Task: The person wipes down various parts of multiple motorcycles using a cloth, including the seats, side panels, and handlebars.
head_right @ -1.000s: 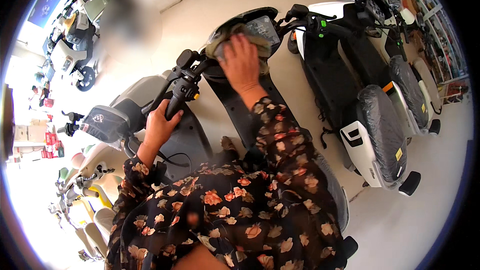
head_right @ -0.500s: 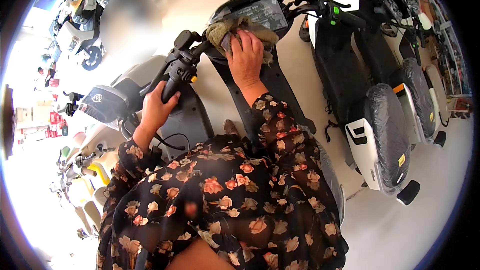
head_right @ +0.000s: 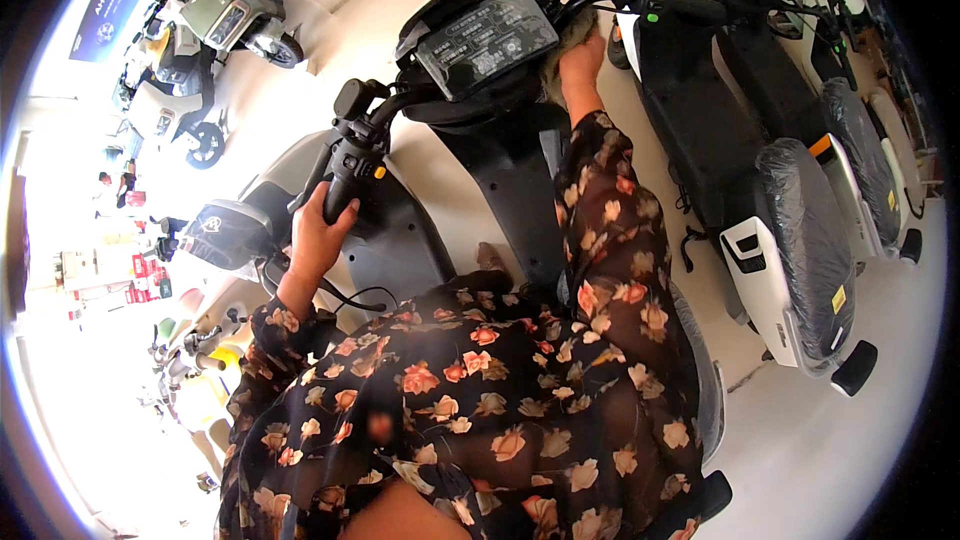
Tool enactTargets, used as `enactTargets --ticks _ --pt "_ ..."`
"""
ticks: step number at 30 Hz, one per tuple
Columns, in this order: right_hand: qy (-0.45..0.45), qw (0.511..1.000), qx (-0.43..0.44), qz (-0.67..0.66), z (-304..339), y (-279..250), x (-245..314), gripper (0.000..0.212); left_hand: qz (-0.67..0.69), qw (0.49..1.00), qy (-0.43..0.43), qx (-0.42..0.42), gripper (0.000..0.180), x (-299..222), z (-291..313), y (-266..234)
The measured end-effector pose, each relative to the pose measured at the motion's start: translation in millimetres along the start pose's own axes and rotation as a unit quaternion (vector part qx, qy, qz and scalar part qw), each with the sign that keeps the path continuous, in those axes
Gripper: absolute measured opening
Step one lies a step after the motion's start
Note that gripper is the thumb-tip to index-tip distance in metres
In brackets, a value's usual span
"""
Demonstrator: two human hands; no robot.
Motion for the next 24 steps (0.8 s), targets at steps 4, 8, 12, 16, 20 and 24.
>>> enactTargets --ticks 4,8,12,16,20,24 --pt "0.03 0.973 0.077 0.214 32.8 35.5 50.7 0.033 -0.006 0.999 -0.034 -0.011 0.036 14.1 12.4 -1.4" --pt "-0.015 0.95 0.123 0.286 56.1 23.0 64.2 0.032 -0.026 0.999 -0.036 -0.003 0.037 6.9 7.7 -0.5" --pt "-0.095 0.931 0.172 0.309 62.2 14.3 41.7 0.032 -0.013 1.0 -0.016 -0.006 0.038 10.0 2.7 5.0" --pt "-0.162 0.922 0.207 0.283 51.3 5.6 -26.5 0.03 -0.006 1.0 -0.008 0.0 0.039 19.3 -8.2 -2.2" --pt "-0.274 0.854 0.256 0.361 58.3 24.5 -57.4 0.039 -0.068 0.995 -0.067 0.04 0.044 27.7 13.2 -26.2" --pt "-0.285 0.862 0.229 0.352 -0.2 20.7 -88.9 0.04 -0.008 1.0 0.01 -0.006 0.035 20.4 -0.6 4.1"
Point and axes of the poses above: each hand's wrist, its own z-axis away from the middle knuckle, its own y-axis out of the palm, x = y × z, the point moved 2 cm from there along -z, towards the middle knuckle, and after that the axes turned 13 degrees about -y, right-handed, at the moved point
